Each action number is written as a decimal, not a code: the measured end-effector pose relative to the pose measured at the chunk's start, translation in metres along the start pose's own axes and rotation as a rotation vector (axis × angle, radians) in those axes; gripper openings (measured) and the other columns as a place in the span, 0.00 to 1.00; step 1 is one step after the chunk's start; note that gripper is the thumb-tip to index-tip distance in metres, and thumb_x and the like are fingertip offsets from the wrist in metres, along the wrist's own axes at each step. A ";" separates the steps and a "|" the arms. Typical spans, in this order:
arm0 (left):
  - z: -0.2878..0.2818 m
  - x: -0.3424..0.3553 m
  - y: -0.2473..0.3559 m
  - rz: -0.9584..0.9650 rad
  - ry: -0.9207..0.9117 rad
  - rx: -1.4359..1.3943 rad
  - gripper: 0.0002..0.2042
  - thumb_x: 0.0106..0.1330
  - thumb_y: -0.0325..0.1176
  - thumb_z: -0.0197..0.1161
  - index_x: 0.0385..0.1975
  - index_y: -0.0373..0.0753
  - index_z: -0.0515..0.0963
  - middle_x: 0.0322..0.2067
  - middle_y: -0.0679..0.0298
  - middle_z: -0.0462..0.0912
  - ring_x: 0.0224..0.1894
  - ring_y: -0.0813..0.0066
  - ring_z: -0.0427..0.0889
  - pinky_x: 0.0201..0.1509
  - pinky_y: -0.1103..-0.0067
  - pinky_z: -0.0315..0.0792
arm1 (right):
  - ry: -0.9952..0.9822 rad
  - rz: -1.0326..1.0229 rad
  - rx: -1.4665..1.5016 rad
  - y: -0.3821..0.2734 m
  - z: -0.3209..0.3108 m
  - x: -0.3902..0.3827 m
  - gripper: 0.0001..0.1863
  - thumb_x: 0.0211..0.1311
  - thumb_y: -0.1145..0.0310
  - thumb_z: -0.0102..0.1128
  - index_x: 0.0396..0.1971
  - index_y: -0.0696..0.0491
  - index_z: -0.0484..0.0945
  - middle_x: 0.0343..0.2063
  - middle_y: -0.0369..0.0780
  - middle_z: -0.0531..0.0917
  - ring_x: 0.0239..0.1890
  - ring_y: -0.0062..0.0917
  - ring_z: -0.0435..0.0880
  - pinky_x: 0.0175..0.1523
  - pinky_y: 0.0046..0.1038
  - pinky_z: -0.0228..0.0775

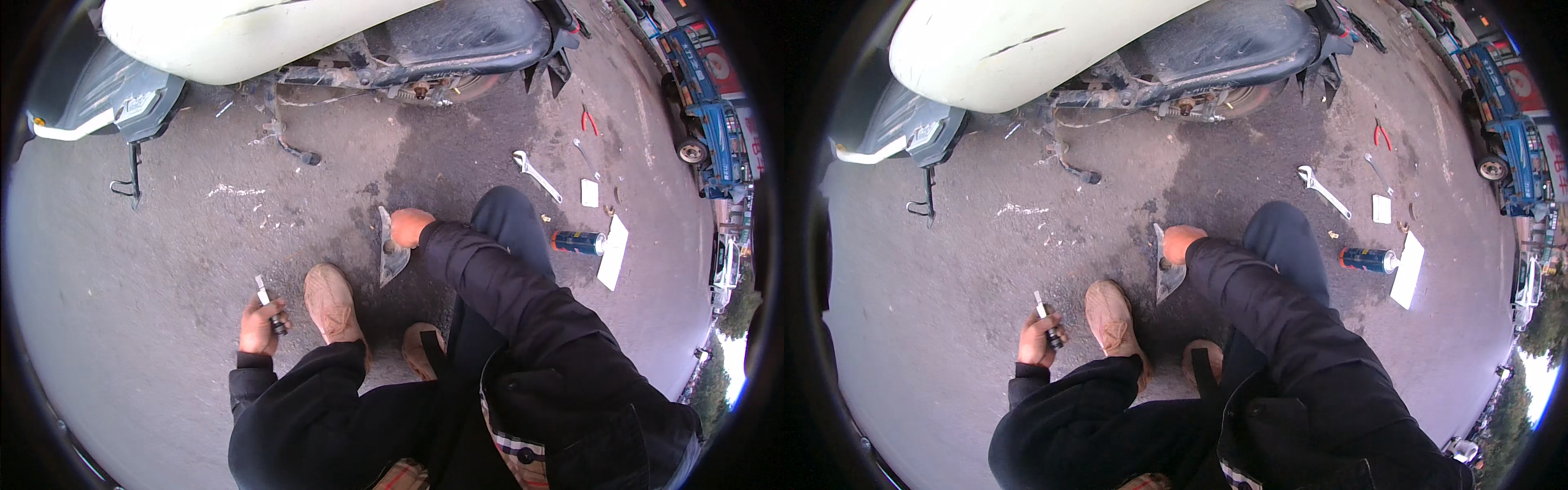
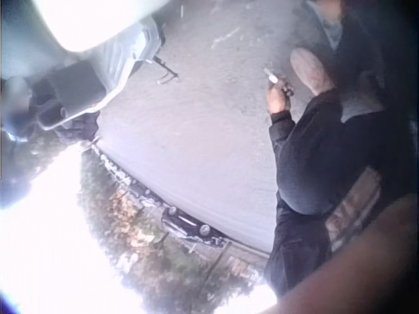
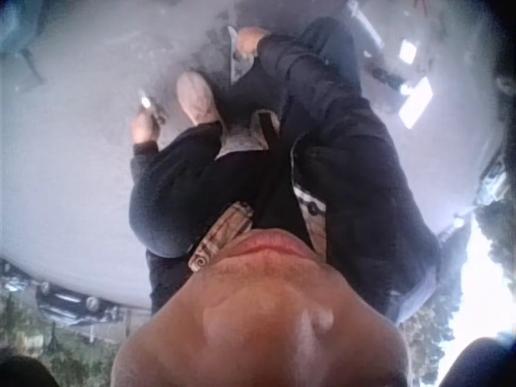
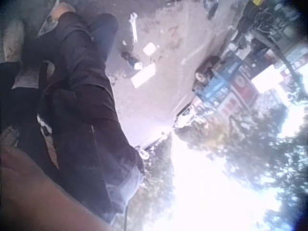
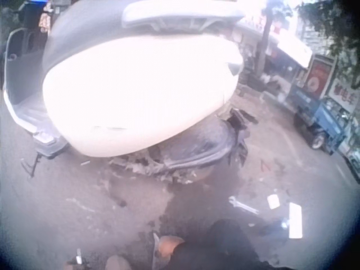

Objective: The person works on the rear wheel area of a white scooter, using a socket wrench and a screwdriver to remove and install bolts and a metal plate. They repeatedly adjust components under the scooter's body and handle small fasteners and tools on the ground.

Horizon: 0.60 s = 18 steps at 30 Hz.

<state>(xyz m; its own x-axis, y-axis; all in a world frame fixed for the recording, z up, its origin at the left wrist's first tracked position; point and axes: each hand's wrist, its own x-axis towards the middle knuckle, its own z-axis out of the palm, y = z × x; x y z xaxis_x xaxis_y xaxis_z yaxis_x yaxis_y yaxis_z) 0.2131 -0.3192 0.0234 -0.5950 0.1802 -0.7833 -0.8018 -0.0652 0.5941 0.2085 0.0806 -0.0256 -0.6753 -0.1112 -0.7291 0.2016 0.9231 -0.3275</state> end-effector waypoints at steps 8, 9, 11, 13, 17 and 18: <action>-0.224 0.007 -0.077 -0.178 0.475 0.891 0.17 0.60 0.39 0.76 0.38 0.32 0.80 0.23 0.58 0.83 0.14 0.66 0.76 0.18 0.68 0.70 | 0.042 0.013 -0.025 0.000 0.000 0.008 0.14 0.56 0.68 0.59 0.34 0.63 0.86 0.40 0.57 0.86 0.46 0.54 0.86 0.49 0.49 0.77; -0.240 -0.003 -0.082 -0.326 0.509 0.947 0.20 0.58 0.41 0.79 0.39 0.31 0.82 0.24 0.56 0.85 0.14 0.65 0.77 0.17 0.67 0.70 | 0.072 0.036 0.029 0.000 0.000 0.011 0.14 0.57 0.68 0.59 0.35 0.63 0.86 0.40 0.57 0.86 0.46 0.54 0.86 0.50 0.49 0.77; -0.257 -0.016 -0.086 -0.408 0.442 1.021 0.32 0.51 0.57 0.80 0.35 0.28 0.81 0.19 0.55 0.83 0.19 0.63 0.82 0.24 0.66 0.74 | 0.124 0.096 0.088 -0.002 0.002 0.016 0.15 0.57 0.67 0.58 0.36 0.63 0.86 0.41 0.58 0.86 0.46 0.54 0.86 0.51 0.49 0.77; -0.260 -0.021 -0.087 -0.492 0.377 1.079 0.41 0.46 0.66 0.80 0.36 0.26 0.81 0.20 0.53 0.83 0.25 0.61 0.86 0.32 0.66 0.78 | 0.123 0.087 0.069 -0.006 0.001 0.020 0.15 0.58 0.67 0.58 0.37 0.63 0.86 0.41 0.58 0.86 0.47 0.54 0.86 0.51 0.49 0.77; -0.257 -0.019 -0.091 -0.468 0.339 1.084 0.47 0.44 0.70 0.79 0.45 0.25 0.82 0.35 0.47 0.88 0.41 0.57 0.89 0.47 0.66 0.80 | 0.086 0.093 0.035 -0.020 -0.008 0.025 0.15 0.58 0.67 0.58 0.36 0.63 0.86 0.41 0.58 0.86 0.47 0.54 0.86 0.52 0.48 0.77; -0.259 -0.017 -0.095 -0.450 0.374 1.085 0.44 0.44 0.67 0.81 0.43 0.26 0.82 0.34 0.49 0.87 0.38 0.59 0.87 0.43 0.67 0.78 | 0.058 0.070 -0.022 -0.023 -0.011 0.026 0.15 0.58 0.67 0.58 0.36 0.63 0.86 0.41 0.58 0.86 0.48 0.53 0.86 0.52 0.49 0.77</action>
<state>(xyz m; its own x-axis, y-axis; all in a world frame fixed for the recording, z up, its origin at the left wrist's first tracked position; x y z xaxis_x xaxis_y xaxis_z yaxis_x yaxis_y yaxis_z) 0.2848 -0.5701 -0.0670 -0.4002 -0.3277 -0.8558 -0.5840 0.8109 -0.0374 0.1785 0.0603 -0.0305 -0.7003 -0.0255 -0.7134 0.2342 0.9358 -0.2634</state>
